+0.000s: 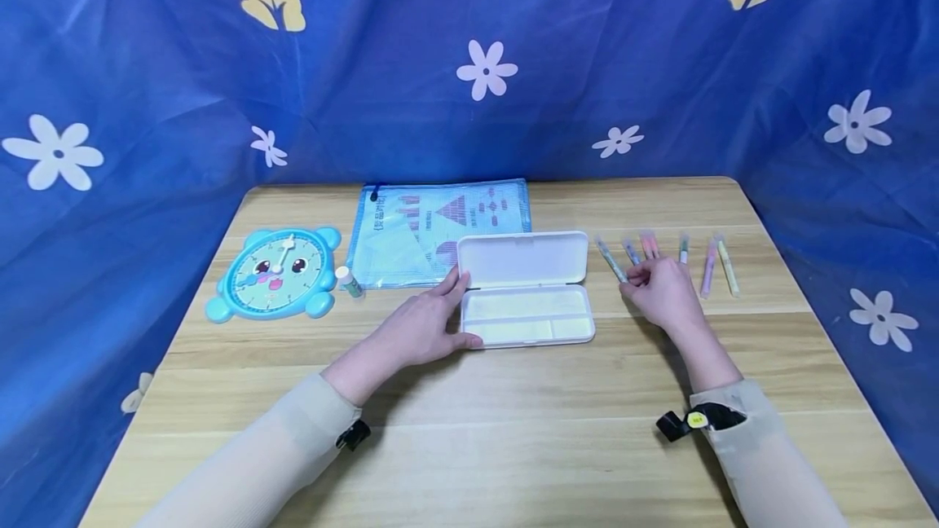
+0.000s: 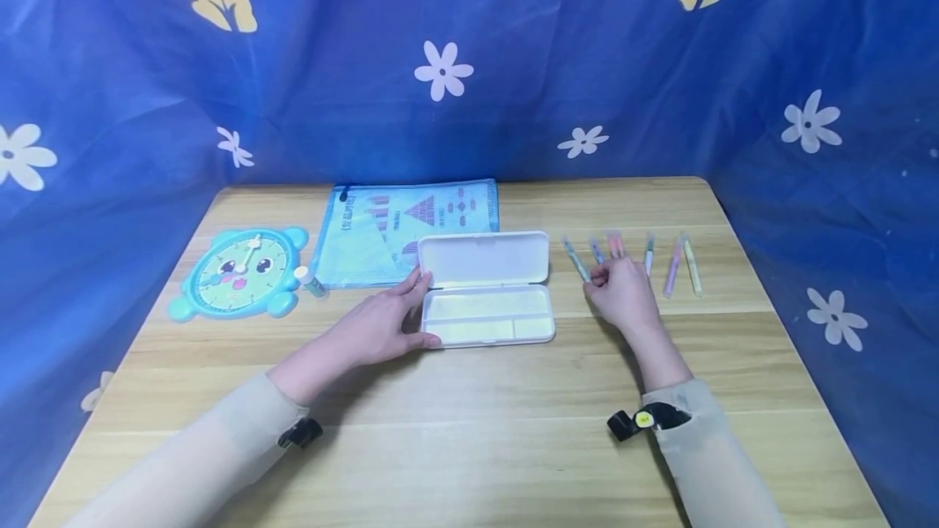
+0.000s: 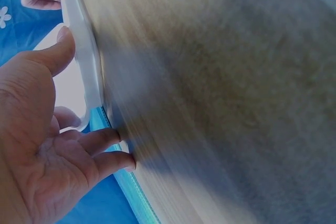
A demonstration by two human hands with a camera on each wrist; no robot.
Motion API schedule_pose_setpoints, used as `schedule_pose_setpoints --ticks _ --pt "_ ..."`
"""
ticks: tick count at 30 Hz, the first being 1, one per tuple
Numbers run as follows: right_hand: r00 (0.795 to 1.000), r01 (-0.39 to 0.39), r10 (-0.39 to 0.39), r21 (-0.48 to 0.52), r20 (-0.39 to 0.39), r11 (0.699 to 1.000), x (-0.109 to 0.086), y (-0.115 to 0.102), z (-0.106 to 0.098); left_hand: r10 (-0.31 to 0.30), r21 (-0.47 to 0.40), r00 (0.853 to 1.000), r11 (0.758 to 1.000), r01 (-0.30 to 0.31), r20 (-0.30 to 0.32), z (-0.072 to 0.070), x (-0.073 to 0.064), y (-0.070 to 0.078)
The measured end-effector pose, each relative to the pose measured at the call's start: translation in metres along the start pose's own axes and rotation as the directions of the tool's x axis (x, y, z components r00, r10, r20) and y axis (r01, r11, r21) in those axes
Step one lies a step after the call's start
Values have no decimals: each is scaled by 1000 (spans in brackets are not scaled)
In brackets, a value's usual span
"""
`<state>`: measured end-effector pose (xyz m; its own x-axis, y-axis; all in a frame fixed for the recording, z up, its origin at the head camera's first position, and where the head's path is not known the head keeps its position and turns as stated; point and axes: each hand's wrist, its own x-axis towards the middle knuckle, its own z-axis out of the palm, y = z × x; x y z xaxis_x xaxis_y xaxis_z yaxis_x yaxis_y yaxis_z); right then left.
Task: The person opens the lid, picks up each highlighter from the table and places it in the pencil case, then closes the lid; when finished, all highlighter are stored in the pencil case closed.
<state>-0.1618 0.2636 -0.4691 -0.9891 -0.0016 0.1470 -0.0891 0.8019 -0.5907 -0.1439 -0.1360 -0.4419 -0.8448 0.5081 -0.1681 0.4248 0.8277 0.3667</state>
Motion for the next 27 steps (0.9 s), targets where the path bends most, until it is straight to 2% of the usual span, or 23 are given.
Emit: schedule_pose_setpoints --ticks 13,22,27 --pt "996 54 -45 129 -72 990 2 -3 -13 -9 6 1000 1000 9 -1 -1 -1 0" --pt "989 31 12 284 -148 958 7 -14 -30 -4 4 1000 1000 4 4 -1 0 0" --pt "983 62 -2 319 -184 946 8 -26 -37 -5 2 1000 1000 5 4 0 0 0"
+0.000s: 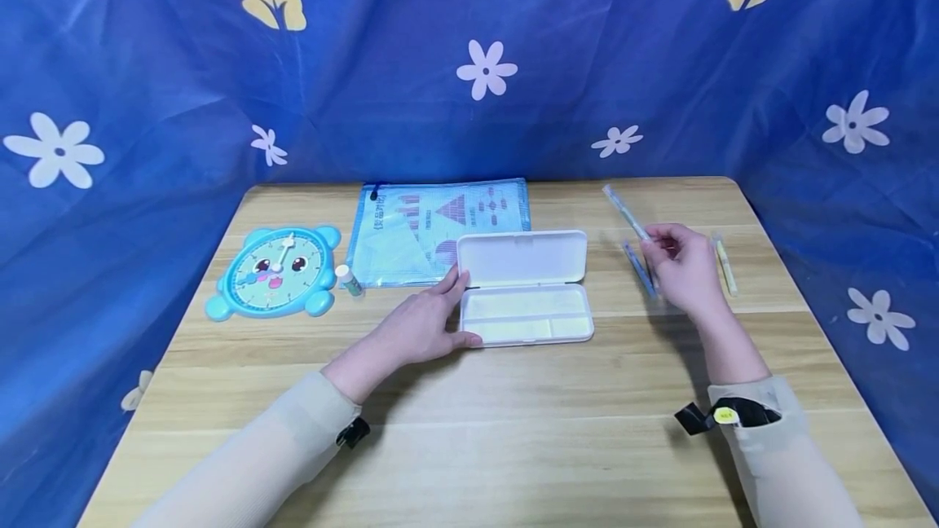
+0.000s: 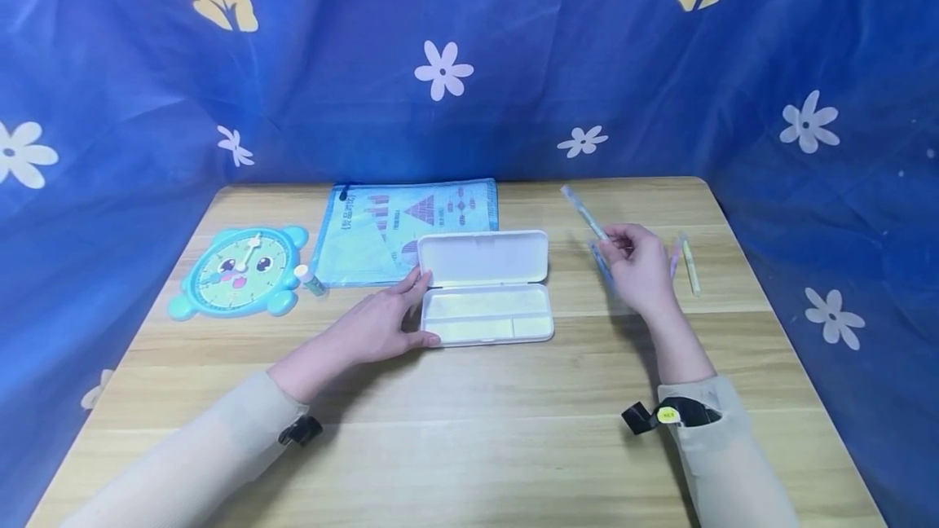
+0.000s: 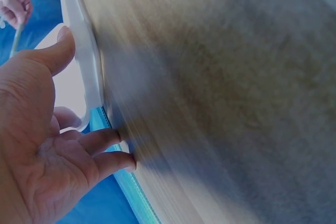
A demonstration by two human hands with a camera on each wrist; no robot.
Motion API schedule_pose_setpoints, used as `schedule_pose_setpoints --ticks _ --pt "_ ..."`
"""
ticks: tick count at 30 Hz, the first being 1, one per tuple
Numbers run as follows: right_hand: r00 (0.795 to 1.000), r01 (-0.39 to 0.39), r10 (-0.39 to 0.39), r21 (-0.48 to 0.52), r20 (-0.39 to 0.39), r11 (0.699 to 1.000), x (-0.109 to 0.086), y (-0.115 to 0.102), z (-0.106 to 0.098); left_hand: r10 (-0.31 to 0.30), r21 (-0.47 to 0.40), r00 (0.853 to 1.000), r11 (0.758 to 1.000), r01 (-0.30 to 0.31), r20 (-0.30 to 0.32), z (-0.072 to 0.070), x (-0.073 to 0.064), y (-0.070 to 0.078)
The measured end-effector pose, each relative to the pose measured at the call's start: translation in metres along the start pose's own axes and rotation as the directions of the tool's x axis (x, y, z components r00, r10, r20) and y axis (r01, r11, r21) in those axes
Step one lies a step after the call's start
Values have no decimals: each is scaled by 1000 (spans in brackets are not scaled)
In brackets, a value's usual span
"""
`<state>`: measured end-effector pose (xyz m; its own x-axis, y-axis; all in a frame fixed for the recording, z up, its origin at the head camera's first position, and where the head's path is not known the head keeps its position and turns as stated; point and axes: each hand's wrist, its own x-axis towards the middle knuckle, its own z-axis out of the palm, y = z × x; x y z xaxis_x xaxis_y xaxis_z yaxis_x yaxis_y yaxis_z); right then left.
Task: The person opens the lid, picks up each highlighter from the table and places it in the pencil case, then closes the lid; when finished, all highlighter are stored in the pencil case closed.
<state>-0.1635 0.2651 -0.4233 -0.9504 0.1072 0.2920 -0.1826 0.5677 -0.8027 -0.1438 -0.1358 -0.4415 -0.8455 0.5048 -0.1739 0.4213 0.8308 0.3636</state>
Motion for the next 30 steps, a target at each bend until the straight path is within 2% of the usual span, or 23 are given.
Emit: schedule_pose_setpoints --ticks 5,10,14,18,22,30 --pt "999 52 -52 3 -6 999 -2 -16 4 -1 -8 1000 1000 1 -1 1 -1 0" --pt "991 117 -116 -3 70 993 -7 -25 13 2 -3 1000 1000 -2 2 2 0 -1" --pt "969 204 -200 -9 145 979 -11 -27 23 6 6 1000 1000 -6 -4 2 1 -1" --pt "945 254 -249 3 211 967 -15 -28 36 8 7 1000 1000 -8 -11 2 1 -1" --pt "924 269 -261 9 281 963 -19 -29 48 8 2 1000 1000 -8 -14 2 -1 0" --pt "885 296 -257 -44 388 954 -28 -28 72 6 3 1000 1000 -6 -17 1 -2 -1"
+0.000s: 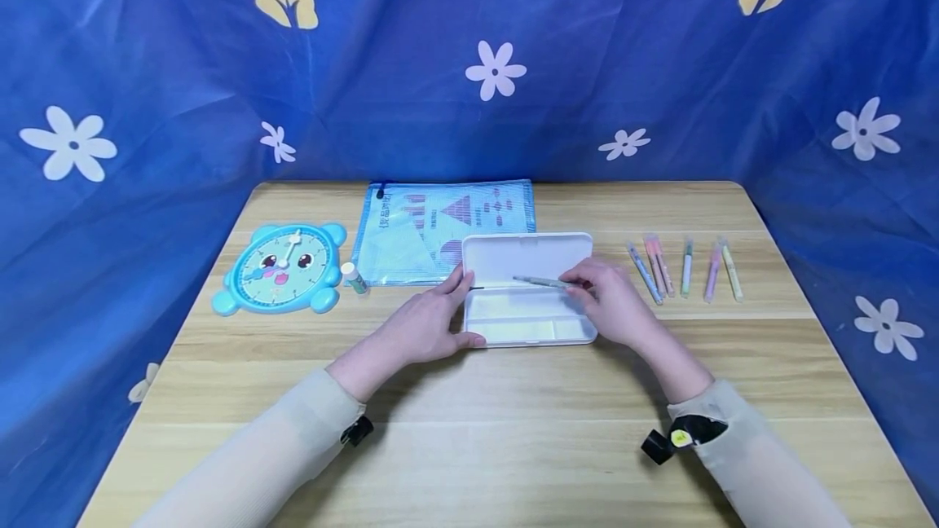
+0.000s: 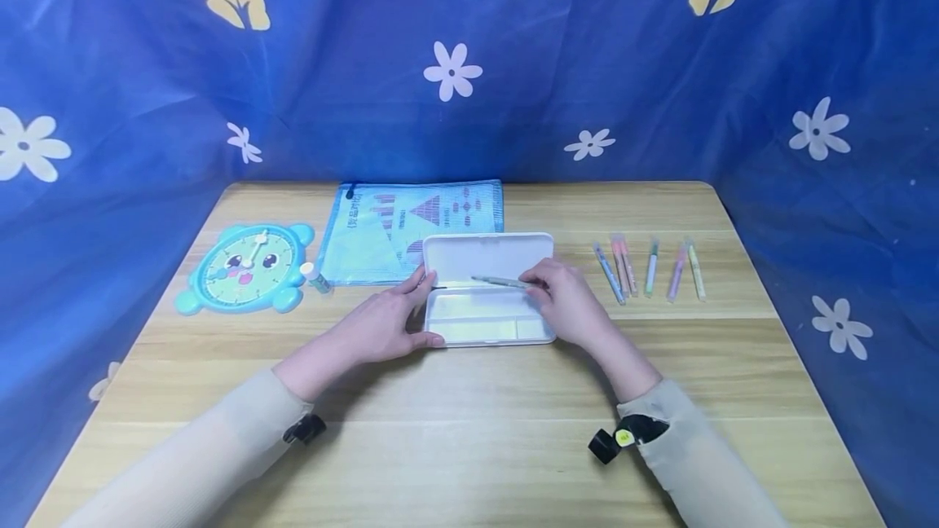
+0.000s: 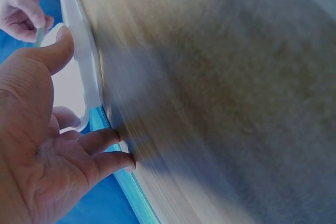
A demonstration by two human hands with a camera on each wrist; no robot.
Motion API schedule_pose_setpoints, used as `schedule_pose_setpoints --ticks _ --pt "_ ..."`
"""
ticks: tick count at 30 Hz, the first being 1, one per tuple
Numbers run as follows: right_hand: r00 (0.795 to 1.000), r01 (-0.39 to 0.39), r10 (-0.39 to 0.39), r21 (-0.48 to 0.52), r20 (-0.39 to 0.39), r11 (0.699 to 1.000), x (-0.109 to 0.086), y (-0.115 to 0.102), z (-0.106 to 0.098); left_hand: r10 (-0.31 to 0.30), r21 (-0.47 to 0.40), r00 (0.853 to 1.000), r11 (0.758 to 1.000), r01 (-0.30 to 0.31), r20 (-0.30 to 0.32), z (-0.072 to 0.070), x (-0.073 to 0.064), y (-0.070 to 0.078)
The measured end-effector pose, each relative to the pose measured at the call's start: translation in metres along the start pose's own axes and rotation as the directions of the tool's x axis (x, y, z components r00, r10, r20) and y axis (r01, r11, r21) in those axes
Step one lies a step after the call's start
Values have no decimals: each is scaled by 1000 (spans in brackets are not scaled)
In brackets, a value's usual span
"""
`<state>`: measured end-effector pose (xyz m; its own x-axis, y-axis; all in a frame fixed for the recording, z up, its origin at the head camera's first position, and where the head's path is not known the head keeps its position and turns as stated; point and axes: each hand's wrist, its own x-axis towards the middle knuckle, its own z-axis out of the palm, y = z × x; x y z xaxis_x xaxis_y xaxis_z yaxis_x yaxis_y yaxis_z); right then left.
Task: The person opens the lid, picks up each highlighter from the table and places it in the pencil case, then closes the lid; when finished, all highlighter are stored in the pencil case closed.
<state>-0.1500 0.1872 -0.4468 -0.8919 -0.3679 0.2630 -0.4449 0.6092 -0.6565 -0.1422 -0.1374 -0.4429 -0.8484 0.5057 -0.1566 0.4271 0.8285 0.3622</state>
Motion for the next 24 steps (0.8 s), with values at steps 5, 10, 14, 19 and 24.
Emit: schedule_pose_setpoints --ticks 5,10,14,19,24 --pt "997 -5 5 -1 75 1000 1 -1 15 0 0 1000 1000 0 5 0 0 0" --pt "992 26 -23 -22 126 999 1 -3 26 -7 2 1000 1000 7 13 0 1 0" --pt "988 32 -26 -39 153 999 2 -3 29 -10 -2 1000 1000 10 18 -1 1 1" --pt "978 57 -45 -51 203 997 5 -5 27 -11 0 1000 1000 11 18 -2 1 1" --pt "966 83 -65 -62 250 995 7 -4 25 -14 1 1000 1000 13 23 -2 0 1"
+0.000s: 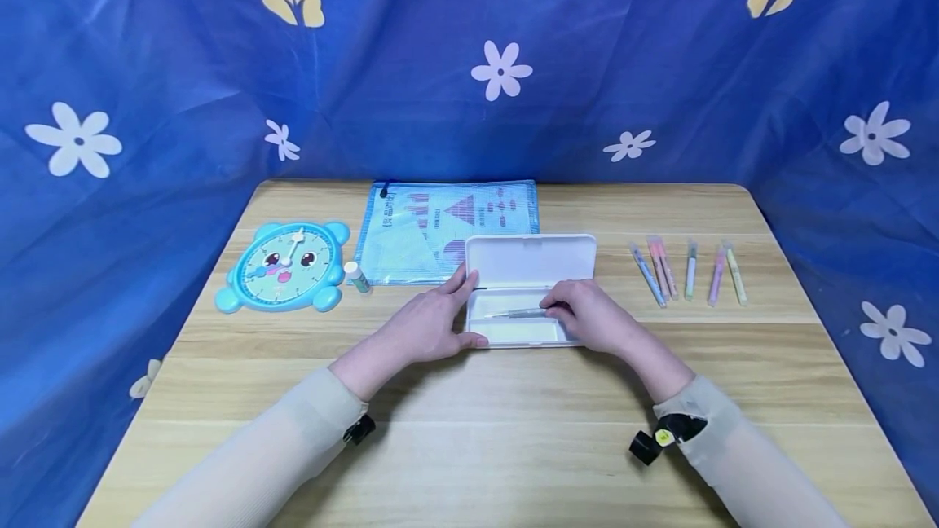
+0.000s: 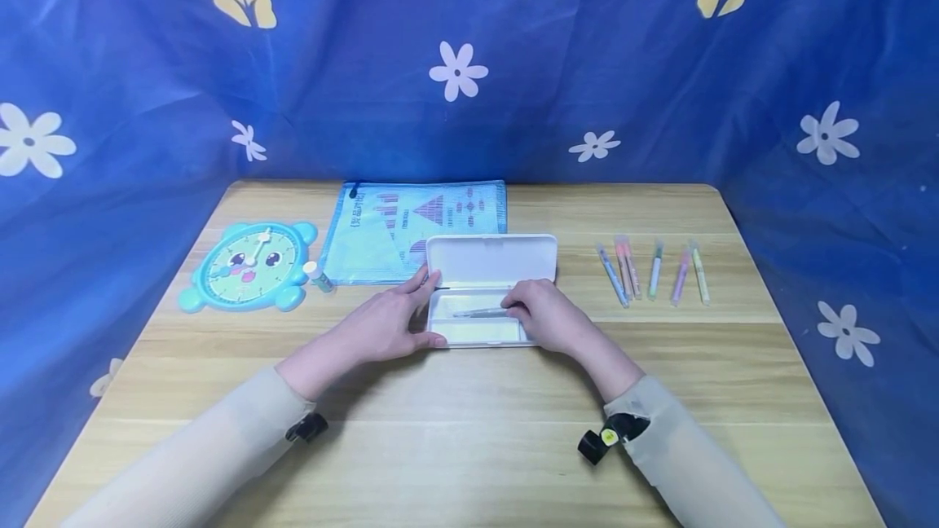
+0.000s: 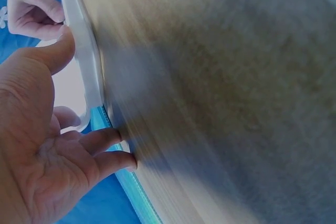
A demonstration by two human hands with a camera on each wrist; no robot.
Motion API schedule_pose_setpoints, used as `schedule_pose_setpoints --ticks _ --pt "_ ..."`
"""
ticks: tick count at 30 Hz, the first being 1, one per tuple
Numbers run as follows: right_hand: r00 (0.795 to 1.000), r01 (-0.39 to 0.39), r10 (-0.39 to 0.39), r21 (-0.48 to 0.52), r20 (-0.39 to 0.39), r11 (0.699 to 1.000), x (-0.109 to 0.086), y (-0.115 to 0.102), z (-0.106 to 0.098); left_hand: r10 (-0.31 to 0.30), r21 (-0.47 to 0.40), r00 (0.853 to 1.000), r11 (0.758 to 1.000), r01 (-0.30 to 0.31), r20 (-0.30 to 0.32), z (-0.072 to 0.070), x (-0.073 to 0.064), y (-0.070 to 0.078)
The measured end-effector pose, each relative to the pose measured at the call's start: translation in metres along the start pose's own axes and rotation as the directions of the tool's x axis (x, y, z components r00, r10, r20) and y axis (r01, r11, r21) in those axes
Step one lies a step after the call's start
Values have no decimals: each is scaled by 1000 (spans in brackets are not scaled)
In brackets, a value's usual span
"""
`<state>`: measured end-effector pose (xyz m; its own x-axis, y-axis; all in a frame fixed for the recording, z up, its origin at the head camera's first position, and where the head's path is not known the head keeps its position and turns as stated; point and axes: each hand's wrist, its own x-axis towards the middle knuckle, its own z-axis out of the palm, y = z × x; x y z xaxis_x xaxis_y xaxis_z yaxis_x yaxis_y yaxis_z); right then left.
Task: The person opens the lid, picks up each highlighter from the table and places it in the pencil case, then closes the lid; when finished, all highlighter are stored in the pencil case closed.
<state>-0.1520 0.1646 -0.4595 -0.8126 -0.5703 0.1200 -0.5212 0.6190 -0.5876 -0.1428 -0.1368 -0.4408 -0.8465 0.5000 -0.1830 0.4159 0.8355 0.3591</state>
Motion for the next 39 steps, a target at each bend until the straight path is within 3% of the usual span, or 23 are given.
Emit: schedule_pose_setpoints --ticks 8,22,30,39 --pt "1000 2 -2 12 14 1000 -1 1 -4 0 7 1000 1000 0 -2 2 1 -3" --pt "990 -45 54 70 -133 997 -10 15 -32 -4 0 1000 1000 4 -1 1 0 -3" --pt "959 -84 108 103 -262 991 -20 36 -57 -9 5 1000 1000 9 -2 1 1 -2" --pt "893 -264 280 94 -352 960 -41 58 -82 -8 -13 1000 1000 8 -3 1 1 -1"
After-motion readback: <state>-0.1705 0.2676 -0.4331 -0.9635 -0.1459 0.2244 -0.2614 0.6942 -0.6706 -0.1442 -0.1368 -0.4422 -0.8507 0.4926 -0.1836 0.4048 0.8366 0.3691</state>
